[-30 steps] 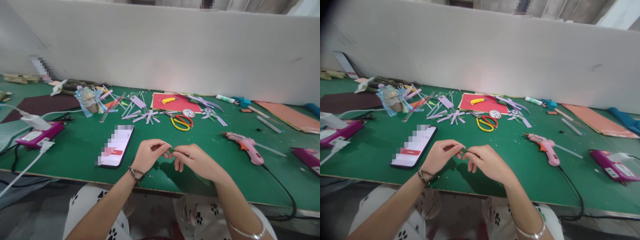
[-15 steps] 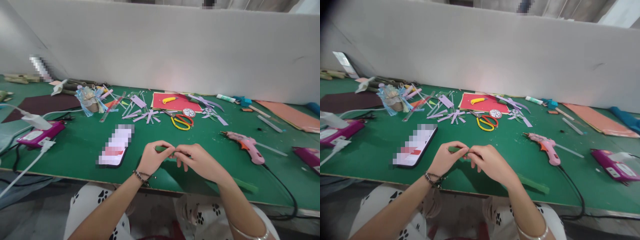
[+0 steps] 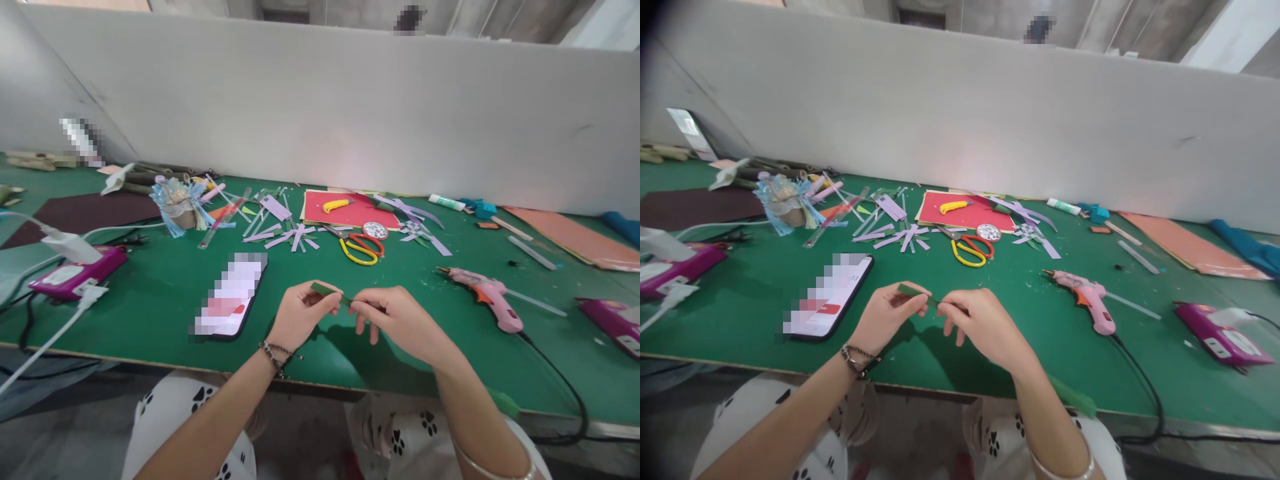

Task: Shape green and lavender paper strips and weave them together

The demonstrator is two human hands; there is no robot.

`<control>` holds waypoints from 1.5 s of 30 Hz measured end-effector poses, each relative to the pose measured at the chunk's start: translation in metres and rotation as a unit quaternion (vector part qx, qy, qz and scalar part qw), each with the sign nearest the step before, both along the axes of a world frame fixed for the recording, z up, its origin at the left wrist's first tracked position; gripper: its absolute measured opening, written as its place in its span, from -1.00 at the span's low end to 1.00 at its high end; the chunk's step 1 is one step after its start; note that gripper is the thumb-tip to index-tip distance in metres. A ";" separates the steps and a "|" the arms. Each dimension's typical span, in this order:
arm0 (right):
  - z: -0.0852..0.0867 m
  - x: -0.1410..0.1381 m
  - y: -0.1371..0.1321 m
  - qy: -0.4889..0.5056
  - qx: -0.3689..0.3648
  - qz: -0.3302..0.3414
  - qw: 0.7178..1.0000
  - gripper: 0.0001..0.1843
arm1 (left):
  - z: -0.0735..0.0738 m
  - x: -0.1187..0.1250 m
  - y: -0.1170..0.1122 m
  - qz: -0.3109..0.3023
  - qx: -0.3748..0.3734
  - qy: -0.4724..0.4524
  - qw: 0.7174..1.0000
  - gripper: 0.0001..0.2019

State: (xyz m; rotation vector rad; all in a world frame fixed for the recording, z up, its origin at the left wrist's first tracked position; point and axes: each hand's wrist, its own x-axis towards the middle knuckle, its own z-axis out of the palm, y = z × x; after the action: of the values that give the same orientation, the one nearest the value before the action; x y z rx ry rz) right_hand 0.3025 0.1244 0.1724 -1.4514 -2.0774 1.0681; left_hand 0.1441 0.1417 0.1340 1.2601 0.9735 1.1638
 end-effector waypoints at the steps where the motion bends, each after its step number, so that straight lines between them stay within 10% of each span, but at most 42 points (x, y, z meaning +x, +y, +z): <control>1: 0.000 -0.001 0.000 0.000 0.005 0.001 1.000 -0.74 | 0.000 0.001 0.000 0.005 -0.004 -0.011 1.000 -0.86; 27: 0.004 0.002 -0.002 -0.043 0.039 0.032 0.998 -0.71 | 0.003 -0.007 0.003 0.068 0.005 -0.008 0.998 -0.79; 39: 0.003 0.000 -0.004 -0.044 -0.018 0.071 0.996 -0.68 | 0.006 -0.008 -0.001 -0.091 0.003 0.015 0.996 -0.86; 45: 0.006 -0.007 -0.008 -0.103 0.100 0.032 0.989 -0.68 | 0.005 -0.007 -0.004 -0.057 0.040 0.053 0.996 -0.86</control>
State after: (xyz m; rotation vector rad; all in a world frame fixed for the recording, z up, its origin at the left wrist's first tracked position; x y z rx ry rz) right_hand 0.2959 0.1162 0.1782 -1.4548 -2.3141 0.7326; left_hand 0.1376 0.1376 0.1393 1.4343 0.9282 1.0648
